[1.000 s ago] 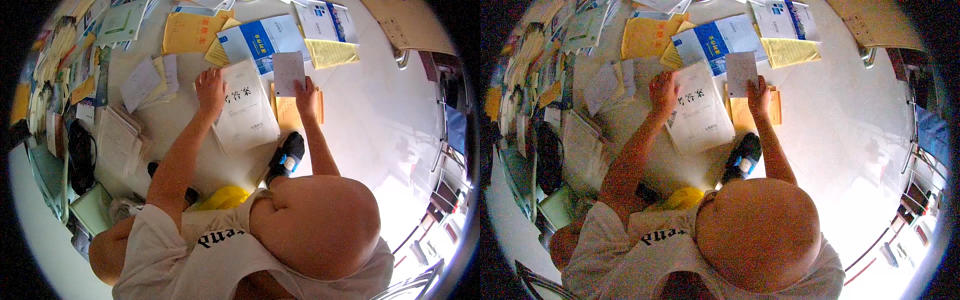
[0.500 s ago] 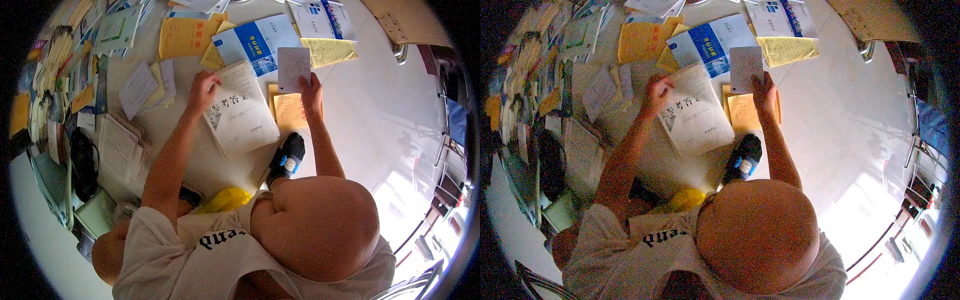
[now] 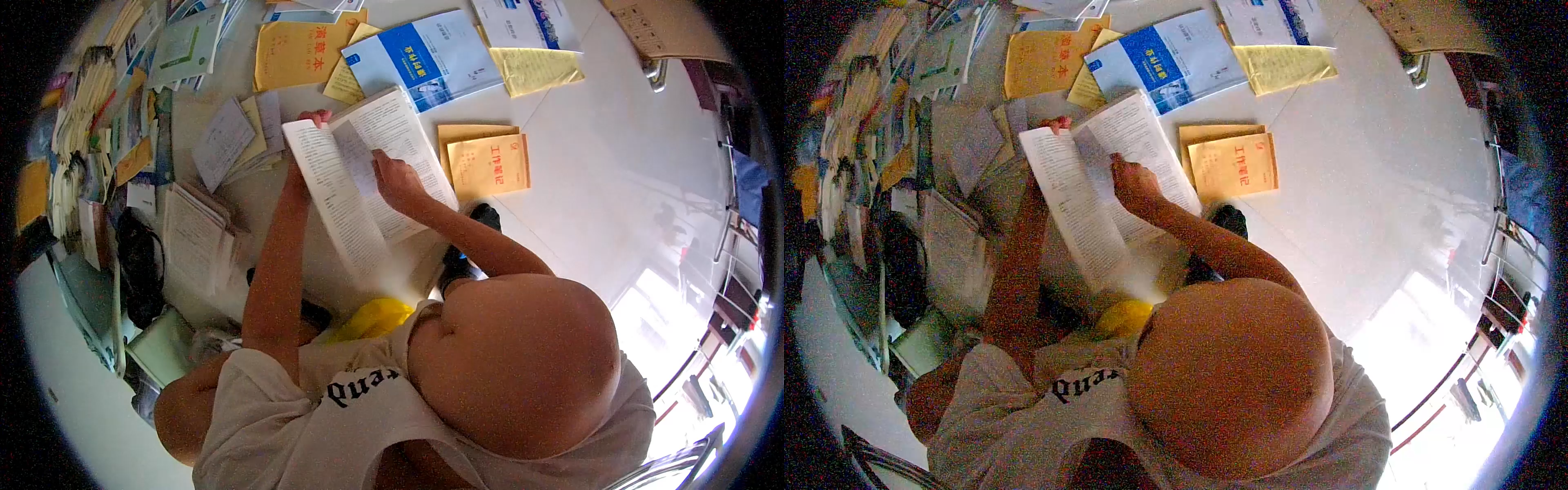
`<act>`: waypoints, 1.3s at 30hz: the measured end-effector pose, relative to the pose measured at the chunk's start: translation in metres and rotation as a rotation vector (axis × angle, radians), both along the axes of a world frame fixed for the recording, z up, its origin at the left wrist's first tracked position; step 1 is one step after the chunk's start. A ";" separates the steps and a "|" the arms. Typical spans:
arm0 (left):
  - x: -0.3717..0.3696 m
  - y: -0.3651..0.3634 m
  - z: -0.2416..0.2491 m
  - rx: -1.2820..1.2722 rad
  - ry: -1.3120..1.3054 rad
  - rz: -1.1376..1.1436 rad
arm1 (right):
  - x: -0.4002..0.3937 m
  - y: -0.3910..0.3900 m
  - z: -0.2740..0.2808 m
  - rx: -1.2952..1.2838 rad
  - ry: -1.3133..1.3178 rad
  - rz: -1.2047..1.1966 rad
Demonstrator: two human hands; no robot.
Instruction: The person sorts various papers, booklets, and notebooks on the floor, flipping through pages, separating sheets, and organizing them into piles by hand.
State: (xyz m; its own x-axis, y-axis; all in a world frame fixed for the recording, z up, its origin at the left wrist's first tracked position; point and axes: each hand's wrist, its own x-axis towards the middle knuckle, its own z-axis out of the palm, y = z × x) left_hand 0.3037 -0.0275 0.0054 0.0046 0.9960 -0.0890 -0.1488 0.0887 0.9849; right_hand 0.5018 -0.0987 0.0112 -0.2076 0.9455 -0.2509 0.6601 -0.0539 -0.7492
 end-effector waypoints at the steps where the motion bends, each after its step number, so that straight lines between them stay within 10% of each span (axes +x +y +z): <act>1: -0.004 0.003 -0.010 -0.001 0.002 0.000 | 0.000 0.001 0.001 -0.071 -0.006 0.044; 11: 0.035 -0.030 0.018 0.251 1.319 0.064 | 0.115 0.052 -0.033 0.409 -0.021 -0.150; 17: 0.043 -0.097 -0.028 -0.103 0.883 0.469 | 0.079 0.048 -0.024 0.060 0.046 -0.165; 28: 0.029 -0.097 -0.047 -0.210 0.928 0.332 | 0.056 0.055 -0.046 -0.027 -0.208 -0.046; 39: -0.014 -0.093 -0.066 -0.255 0.461 0.246 | 0.079 0.035 -0.026 -0.427 0.780 -0.191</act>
State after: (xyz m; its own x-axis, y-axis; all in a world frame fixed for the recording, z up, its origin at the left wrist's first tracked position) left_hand 0.2902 -0.1201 -0.0603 -0.3208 0.9095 -0.2643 0.2439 0.3490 0.9048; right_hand 0.5804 -0.0638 -0.0150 -0.3148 0.8403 -0.4414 -0.0741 -0.4854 -0.8712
